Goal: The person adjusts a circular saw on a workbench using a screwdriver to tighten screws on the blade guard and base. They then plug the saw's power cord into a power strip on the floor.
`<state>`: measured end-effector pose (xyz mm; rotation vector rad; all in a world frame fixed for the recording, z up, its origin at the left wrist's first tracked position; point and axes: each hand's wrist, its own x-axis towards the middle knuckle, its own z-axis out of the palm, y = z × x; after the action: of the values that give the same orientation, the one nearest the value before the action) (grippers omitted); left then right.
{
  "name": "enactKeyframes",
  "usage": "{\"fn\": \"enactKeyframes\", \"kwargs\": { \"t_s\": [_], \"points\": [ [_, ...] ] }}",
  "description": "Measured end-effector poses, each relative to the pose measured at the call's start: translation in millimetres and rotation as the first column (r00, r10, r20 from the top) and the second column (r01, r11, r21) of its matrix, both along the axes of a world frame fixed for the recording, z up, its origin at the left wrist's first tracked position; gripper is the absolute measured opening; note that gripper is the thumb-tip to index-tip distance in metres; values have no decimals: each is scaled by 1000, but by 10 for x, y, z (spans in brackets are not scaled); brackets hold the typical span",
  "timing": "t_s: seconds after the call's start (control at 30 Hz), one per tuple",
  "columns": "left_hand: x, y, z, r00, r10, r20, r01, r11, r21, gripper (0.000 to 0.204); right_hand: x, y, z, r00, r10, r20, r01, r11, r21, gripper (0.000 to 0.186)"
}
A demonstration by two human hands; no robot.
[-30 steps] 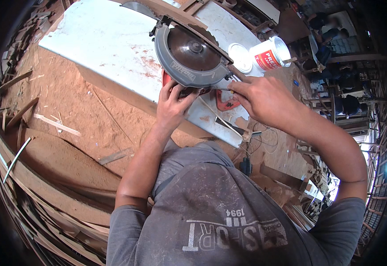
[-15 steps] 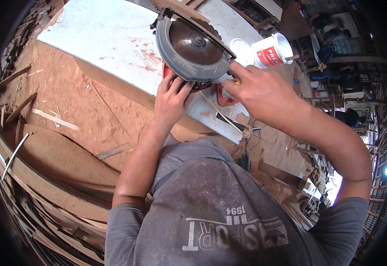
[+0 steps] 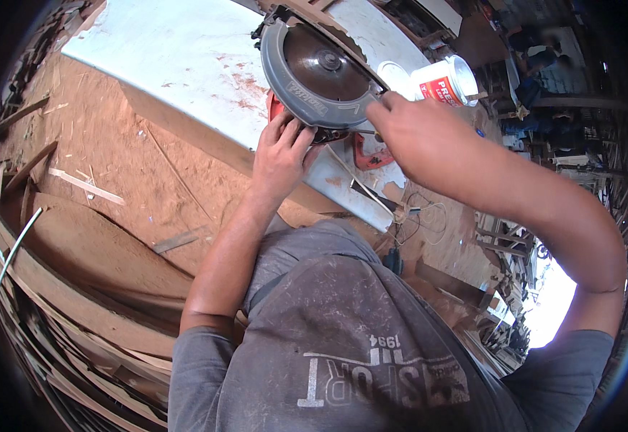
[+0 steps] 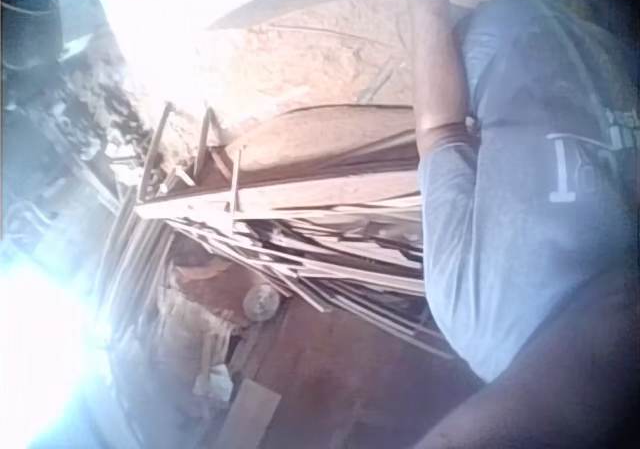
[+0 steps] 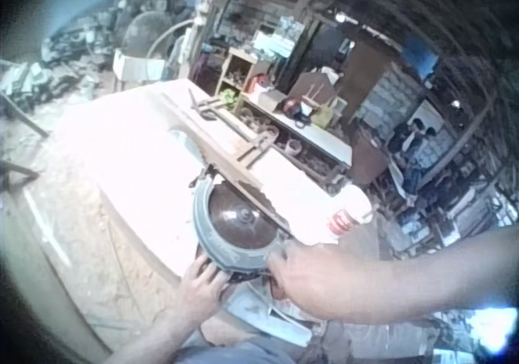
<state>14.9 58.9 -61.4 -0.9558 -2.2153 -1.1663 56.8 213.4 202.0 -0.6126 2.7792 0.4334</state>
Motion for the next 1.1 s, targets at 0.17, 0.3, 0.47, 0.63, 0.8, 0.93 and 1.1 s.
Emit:
{"fn": "enactKeyframes", "kwargs": {
  "t_s": [0.17, 0.3, 0.47, 0.63, 0.8, 0.93, 1.1],
  "points": [
    [-21, -32, -11, 998, -13, -60, 15, 1000, 28, 38, -4, -146, 56, 990, -35, 139, 8, 981, 191, 18],
    [-23, -19, 7, 998, -20, -64, 22, 999, 32, 31, -120, -124, 57, 958, -225, 180, 209, 972, 105, 17],
    [-27, -35, 9, 998, -18, -54, 20, 999, 38, 30, 27, -116, 92, 986, 125, 109, -140, 980, 140, 21],
    [-37, -13, -18, 998, -19, -59, 21, 999, 31, 32, -55, -208, 90, 972, -162, 173, 126, 971, 201, 20],
    [-45, -28, -9, 998, -31, -49, 31, 999, 13, 33, -27, -126, 72, 968, -223, 112, 219, 975, 48, 20],
    [-49, -3, -32, 998, -45, -37, 46, 998, 35, 34, 79, -115, 112, 992, 72, 104, -89, 981, 171, 21],
    [-48, 2, -62, 999, -41, -31, 43, 998, 51, 35, -143, -296, 180, 897, -346, 276, 284, 928, 241, 24]
  ]
}}
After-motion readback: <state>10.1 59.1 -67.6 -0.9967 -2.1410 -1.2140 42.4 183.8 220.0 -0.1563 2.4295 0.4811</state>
